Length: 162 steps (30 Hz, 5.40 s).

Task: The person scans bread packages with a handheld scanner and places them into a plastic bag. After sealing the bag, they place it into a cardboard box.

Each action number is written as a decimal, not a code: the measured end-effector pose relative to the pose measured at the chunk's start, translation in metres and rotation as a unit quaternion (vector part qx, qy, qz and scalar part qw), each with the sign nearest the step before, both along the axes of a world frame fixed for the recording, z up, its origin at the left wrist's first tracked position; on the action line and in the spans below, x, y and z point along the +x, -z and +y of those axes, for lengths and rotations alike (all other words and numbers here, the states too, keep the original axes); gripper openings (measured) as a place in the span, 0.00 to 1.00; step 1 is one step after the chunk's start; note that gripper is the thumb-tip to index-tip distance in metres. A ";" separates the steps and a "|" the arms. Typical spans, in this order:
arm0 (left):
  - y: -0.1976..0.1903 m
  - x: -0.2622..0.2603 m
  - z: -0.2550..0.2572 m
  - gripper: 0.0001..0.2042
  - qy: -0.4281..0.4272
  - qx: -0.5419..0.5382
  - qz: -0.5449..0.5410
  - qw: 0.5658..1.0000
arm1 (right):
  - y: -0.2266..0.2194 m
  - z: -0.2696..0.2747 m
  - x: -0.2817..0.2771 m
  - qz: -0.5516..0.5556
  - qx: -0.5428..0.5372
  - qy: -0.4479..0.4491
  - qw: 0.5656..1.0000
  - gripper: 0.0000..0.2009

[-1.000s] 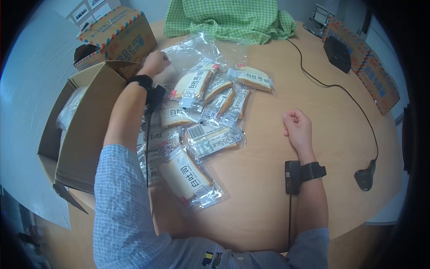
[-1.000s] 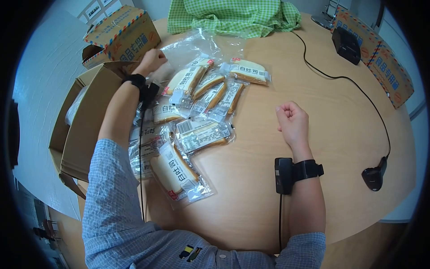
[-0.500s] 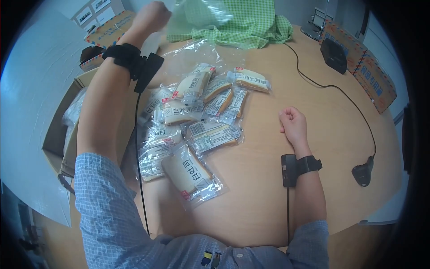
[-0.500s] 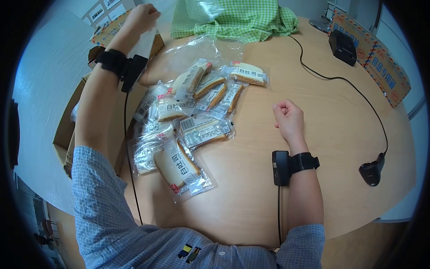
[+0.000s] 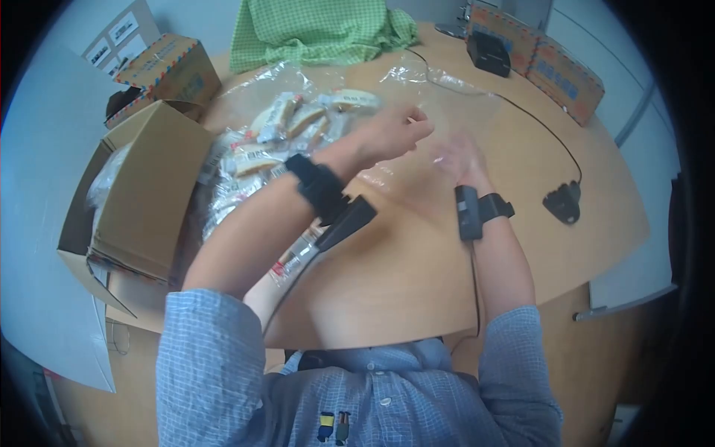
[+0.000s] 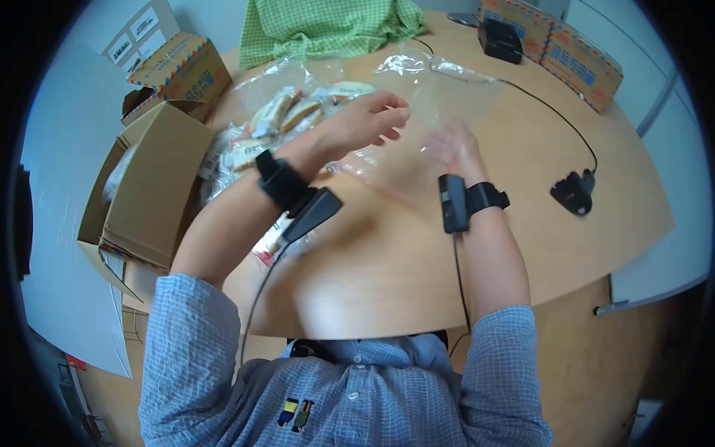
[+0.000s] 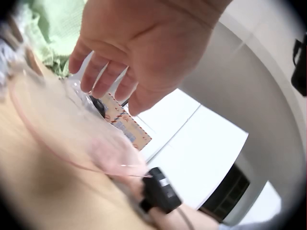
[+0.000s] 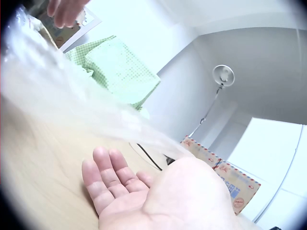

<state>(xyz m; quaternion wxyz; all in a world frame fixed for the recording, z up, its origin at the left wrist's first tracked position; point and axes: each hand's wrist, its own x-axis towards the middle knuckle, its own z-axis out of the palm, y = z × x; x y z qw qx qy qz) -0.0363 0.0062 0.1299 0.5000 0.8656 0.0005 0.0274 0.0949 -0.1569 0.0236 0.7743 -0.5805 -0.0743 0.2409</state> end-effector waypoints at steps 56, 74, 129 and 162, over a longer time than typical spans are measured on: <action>0.074 -0.102 -0.036 0.10 0.094 0.500 -0.164 0.845 | -0.035 -0.044 -0.077 -0.610 -0.447 -0.108 0.645 0.07; 0.074 -0.071 -0.052 0.32 -0.037 0.302 -0.194 0.933 | -0.059 -0.055 -0.090 -0.585 -0.366 -0.051 0.721 0.14; 0.061 -0.094 -0.016 0.15 -0.211 -0.483 0.097 0.844 | -0.028 -0.067 -0.085 -0.521 -0.383 0.014 0.763 0.13; 0.088 0.038 -0.065 0.17 0.064 -0.419 0.150 0.893 | -0.023 -0.065 -0.085 -0.625 -0.262 0.023 0.735 0.03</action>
